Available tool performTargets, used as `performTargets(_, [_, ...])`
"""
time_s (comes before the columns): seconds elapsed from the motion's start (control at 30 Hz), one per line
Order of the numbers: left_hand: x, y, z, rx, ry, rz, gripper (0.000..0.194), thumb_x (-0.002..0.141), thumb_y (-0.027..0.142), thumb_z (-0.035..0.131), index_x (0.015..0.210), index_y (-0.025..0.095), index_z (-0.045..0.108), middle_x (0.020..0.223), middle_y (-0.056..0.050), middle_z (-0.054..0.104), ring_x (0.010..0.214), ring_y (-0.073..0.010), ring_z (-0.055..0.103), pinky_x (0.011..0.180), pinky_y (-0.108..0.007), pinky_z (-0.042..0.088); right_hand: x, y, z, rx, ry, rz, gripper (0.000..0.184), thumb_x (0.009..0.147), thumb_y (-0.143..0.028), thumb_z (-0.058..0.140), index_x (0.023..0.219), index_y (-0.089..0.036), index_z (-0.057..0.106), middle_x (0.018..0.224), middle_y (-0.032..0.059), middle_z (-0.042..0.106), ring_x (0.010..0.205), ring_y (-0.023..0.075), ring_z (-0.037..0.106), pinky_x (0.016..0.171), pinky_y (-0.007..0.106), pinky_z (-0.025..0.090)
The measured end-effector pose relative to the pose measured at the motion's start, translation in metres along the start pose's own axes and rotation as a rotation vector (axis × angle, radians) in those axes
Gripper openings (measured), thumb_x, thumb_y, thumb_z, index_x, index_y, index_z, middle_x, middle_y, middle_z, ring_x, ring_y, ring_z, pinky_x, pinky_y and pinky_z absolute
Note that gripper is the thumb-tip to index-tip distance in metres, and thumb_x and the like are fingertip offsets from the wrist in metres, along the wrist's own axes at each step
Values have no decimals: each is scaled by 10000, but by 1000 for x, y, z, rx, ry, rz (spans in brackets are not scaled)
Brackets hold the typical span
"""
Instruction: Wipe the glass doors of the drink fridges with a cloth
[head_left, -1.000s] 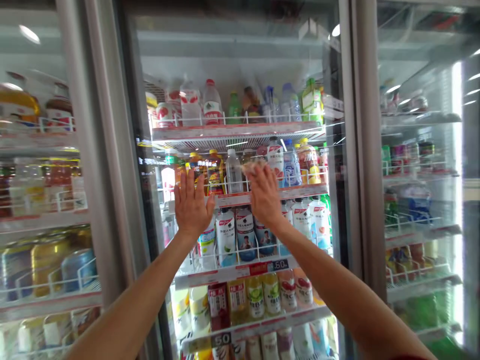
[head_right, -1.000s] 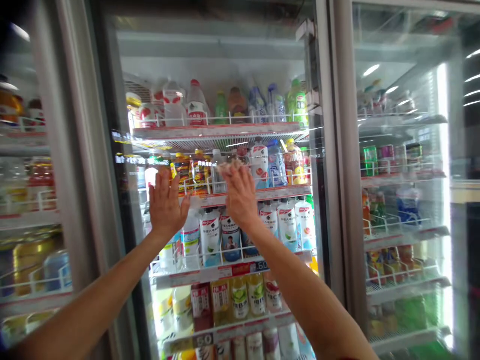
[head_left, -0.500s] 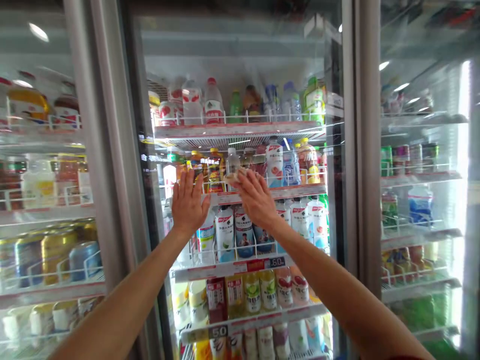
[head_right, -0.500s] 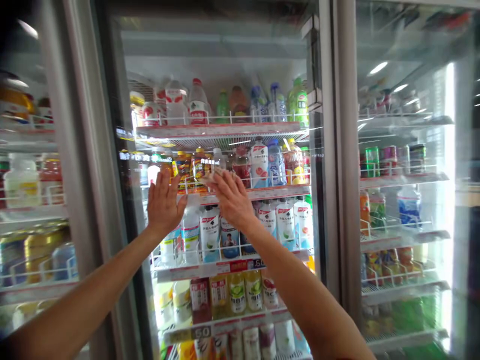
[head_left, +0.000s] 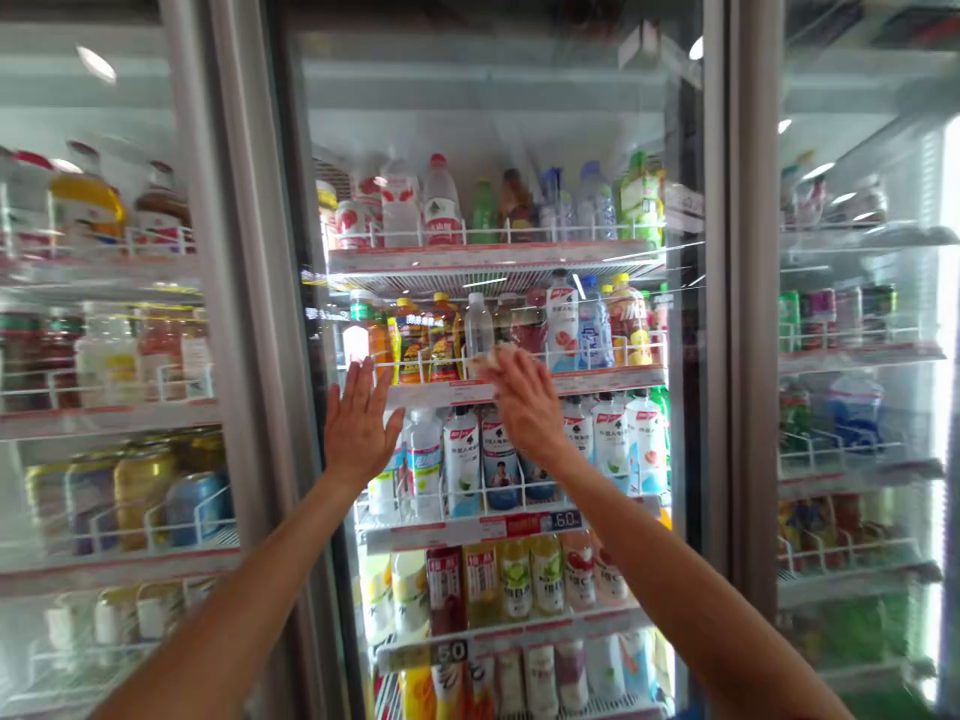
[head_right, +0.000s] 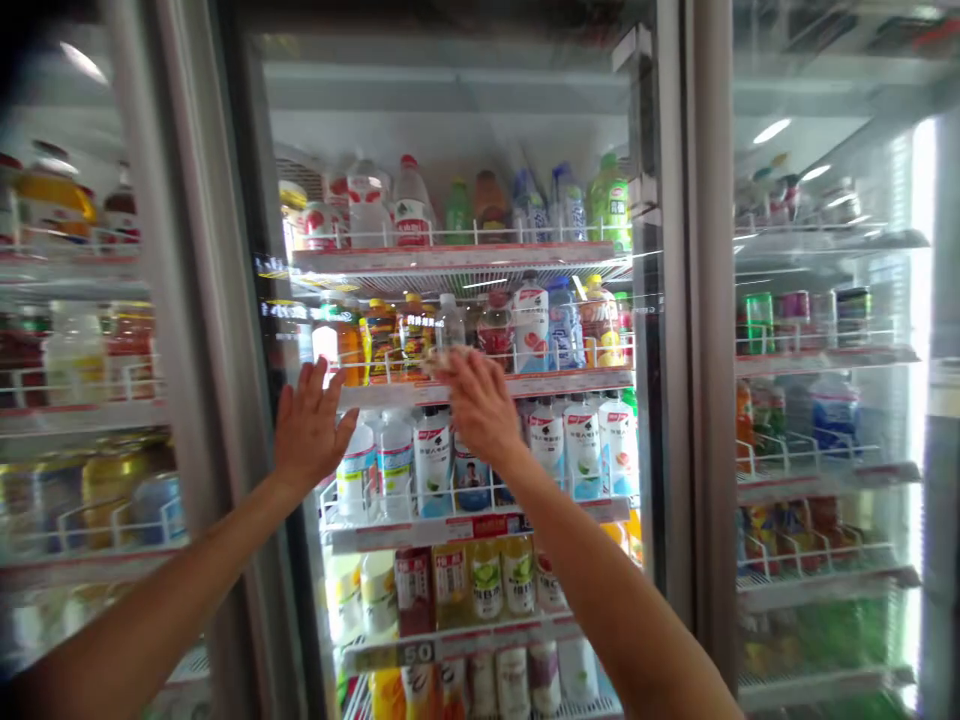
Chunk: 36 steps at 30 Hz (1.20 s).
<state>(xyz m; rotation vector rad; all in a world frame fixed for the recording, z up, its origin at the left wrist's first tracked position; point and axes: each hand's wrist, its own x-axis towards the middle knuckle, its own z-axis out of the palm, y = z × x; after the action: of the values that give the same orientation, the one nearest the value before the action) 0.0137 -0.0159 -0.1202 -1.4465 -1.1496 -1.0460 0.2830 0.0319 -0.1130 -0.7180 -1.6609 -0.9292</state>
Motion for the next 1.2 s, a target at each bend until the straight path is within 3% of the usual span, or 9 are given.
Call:
performTargets(0.17, [-13, -19, -17, 71, 5, 36, 568, 875, 359, 386, 1390, 159, 253, 1446, -126, 288, 1364, -226, 197, 1104, -450, 174, 52, 29, 3, -8, 333, 524, 499, 863, -240, 320, 1355, -168, 366, 1479, 85, 214, 1376, 288, 101, 1074, 562, 166])
performTargets(0.33, [-11, -19, -30, 43, 15, 107, 545, 878, 317, 381, 1382, 148, 263, 1443, -115, 300, 1365, -194, 197, 1111, -396, 188, 74, -71, 35, 82, 42, -71, 541, 839, -176, 355, 1376, -234, 322, 1463, 10, 276, 1387, 214, 83, 1119, 458, 159])
performTargets(0.43, [-9, -33, -43, 52, 57, 65, 550, 871, 307, 396, 1383, 158, 264, 1450, -113, 286, 1367, -203, 193, 1116, -412, 173, 87, -94, 37, 76, -80, -345, 538, 845, -165, 353, 1373, -264, 319, 1459, -23, 287, 1376, 174, 142, 1129, 412, 154])
performTargets(0.57, [-16, -60, -56, 60, 103, -6, 553, 864, 301, 409, 1381, 161, 272, 1444, -120, 298, 1364, -207, 206, 1114, -408, 183, 146, -73, 30, 40, 132, 144, 522, 857, -200, 345, 1378, -213, 316, 1488, 39, 206, 1377, 262, 110, 1106, 509, 136])
performTargets(0.63, [-20, -69, -58, 58, 111, -32, 545, 867, 302, 401, 1378, 155, 278, 1435, -126, 315, 1361, -209, 214, 1112, -412, 184, 165, -84, 35, 74, 141, 194, 549, 848, -172, 346, 1393, -171, 281, 1490, 64, 195, 1379, 272, 79, 1107, 515, 127])
performTargets(0.8, [-22, -76, -61, 38, 122, -70, 524, 876, 317, 375, 1364, 139, 306, 1437, -145, 303, 1361, -221, 214, 1107, -434, 176, 122, -163, 66, 178, -63, -293, 534, 844, -131, 346, 1376, -150, 313, 1458, 32, 293, 1378, 221, 95, 1135, 447, 112])
performTargets(0.9, [-15, -77, -62, 14, 127, -69, 523, 875, 327, 377, 1362, 149, 311, 1435, -142, 309, 1359, -222, 219, 1110, -439, 163, 103, -171, 69, 189, -109, -544, 496, 856, -145, 349, 1351, -185, 355, 1441, -4, 331, 1365, 188, 159, 1137, 413, 133])
performTargets(1.07, [3, -70, -58, -37, 150, -40, 538, 878, 335, 378, 1378, 165, 277, 1448, -131, 287, 1360, -218, 215, 1113, -439, 148, 142, -141, 54, 115, 19, -97, 515, 857, -140, 352, 1371, -165, 320, 1463, 54, 284, 1367, 259, 145, 1105, 518, 129])
performTargets(1.2, [9, -59, -50, -112, 182, -62, 540, 877, 330, 382, 1382, 173, 267, 1459, -129, 262, 1362, -221, 210, 1112, -435, 149, 91, -154, 56, 74, -95, -371, 509, 849, -161, 379, 1357, -165, 347, 1460, 21, 295, 1375, 227, 114, 1122, 442, 154])
